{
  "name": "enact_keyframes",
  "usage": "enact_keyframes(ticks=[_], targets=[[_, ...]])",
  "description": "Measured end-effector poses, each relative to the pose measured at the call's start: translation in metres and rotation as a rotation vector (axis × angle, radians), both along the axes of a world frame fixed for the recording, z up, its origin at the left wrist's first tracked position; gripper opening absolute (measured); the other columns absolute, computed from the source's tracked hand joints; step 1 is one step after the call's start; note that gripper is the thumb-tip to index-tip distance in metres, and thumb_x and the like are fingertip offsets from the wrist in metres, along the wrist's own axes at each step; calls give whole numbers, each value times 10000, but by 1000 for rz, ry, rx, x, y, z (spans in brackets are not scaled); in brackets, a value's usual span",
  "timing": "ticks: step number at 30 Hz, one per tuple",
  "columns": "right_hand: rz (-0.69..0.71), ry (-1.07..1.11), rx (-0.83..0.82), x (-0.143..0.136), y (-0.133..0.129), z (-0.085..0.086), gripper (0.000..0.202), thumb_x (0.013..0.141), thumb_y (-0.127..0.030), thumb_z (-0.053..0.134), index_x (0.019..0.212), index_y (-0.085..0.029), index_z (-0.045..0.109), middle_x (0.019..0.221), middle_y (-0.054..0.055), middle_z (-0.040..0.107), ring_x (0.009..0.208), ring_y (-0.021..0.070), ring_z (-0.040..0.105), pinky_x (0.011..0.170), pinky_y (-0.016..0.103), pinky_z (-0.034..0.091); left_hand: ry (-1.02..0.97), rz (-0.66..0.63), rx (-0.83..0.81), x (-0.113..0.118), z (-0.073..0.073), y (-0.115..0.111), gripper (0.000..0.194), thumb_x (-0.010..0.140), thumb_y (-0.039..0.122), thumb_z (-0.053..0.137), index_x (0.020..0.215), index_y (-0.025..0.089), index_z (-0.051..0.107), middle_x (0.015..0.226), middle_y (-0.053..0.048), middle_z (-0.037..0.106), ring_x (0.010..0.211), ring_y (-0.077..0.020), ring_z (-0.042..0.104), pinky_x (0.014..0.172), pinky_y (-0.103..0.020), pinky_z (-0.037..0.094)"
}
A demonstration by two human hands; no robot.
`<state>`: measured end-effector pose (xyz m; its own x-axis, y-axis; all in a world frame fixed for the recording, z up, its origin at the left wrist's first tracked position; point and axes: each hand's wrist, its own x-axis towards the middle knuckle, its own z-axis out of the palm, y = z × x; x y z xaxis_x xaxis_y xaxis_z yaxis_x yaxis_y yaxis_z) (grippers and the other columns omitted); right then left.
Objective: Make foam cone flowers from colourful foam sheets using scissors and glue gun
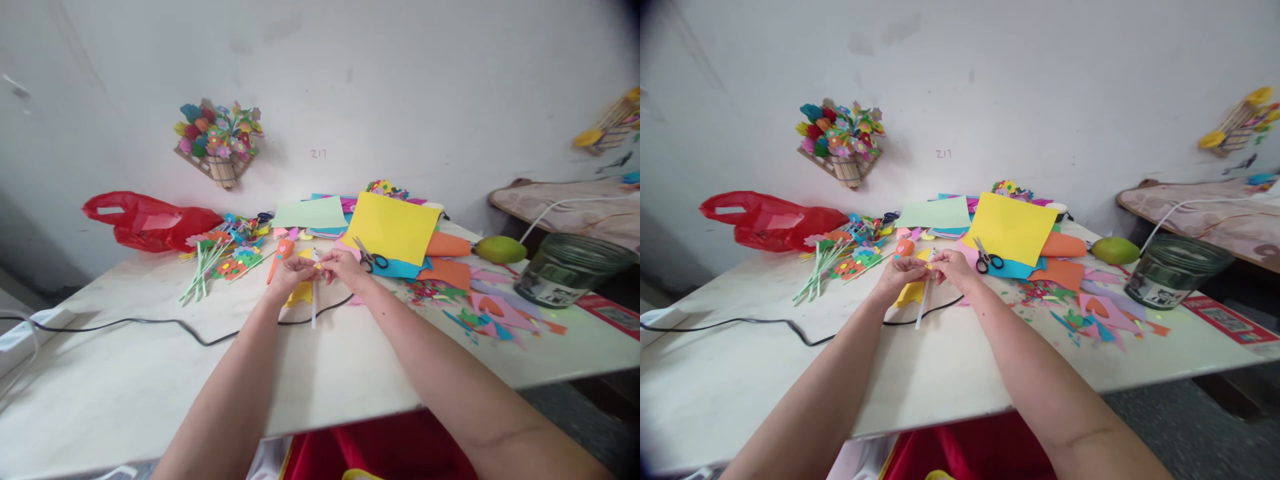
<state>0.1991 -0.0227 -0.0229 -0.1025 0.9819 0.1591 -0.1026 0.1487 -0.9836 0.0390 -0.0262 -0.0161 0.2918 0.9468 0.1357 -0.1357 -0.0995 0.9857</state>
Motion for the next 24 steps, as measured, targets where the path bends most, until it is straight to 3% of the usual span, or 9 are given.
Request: enact_keyframes(ticks=[15, 20, 24], targets=[[1, -60, 61, -3, -3, 0, 64, 648, -147, 612, 706, -155, 586, 444, -57, 536, 375, 85, 496, 389, 203, 446, 114, -25, -127, -4, -1, 2, 400, 497, 374, 830, 733, 106, 651, 665, -92, 710, 577, -172, 665, 637, -301, 546], [47, 16, 39, -2, -5, 4, 137, 687, -241, 629, 781, -147, 596, 563, -20, 599, 416, 94, 506, 403, 233, 460, 63, -21, -149, -5, -2, 3, 324, 546, 335, 803, 721, 117, 639, 655, -77, 706, 567, -163, 664, 607, -279, 544], [50, 57, -17, -1, -8, 8, 233, 675, -212, 622, 896, -147, 594, 590, -16, 610, 438, 103, 508, 418, 242, 460, 6, -40, -187, -7, -2, 4, 266, 577, 285, 772, 737, 117, 641, 660, -75, 705, 552, -155, 660, 582, -261, 538]])
